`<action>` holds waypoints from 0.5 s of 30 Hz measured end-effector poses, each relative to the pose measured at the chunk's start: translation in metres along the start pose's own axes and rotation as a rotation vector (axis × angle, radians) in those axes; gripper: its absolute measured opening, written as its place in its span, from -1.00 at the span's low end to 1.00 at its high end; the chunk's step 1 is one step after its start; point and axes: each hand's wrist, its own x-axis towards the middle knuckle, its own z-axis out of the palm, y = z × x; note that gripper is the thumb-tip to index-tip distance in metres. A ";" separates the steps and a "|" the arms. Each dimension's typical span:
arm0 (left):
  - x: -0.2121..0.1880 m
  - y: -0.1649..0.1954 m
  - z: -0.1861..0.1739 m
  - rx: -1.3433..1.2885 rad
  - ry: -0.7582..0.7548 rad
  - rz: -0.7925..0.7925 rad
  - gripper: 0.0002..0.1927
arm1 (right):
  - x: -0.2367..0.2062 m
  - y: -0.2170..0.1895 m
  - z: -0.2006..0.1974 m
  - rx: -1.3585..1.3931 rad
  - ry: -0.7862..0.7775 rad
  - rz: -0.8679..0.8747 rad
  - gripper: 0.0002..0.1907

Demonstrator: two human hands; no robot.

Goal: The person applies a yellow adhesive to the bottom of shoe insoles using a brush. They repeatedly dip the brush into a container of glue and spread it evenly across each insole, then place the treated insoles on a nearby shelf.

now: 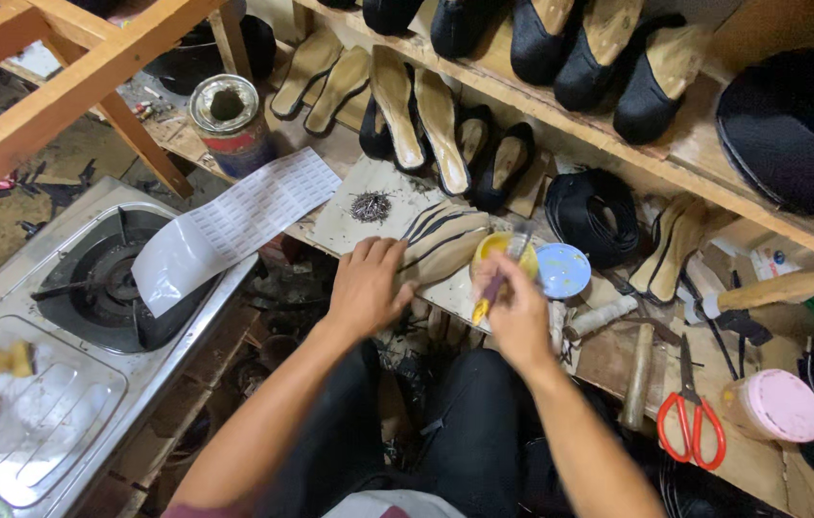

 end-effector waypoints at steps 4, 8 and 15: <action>0.027 0.000 0.023 0.102 -0.350 -0.176 -0.28 | -0.084 -0.007 0.001 0.011 0.021 0.186 -0.46; 0.052 -0.002 0.041 0.155 -0.486 -0.270 -0.29 | -0.137 0.002 -0.004 0.097 0.057 0.373 -0.42; 0.076 0.007 0.043 0.053 -0.752 -0.417 -0.29 | -0.177 0.019 0.002 0.179 0.021 0.405 -0.43</action>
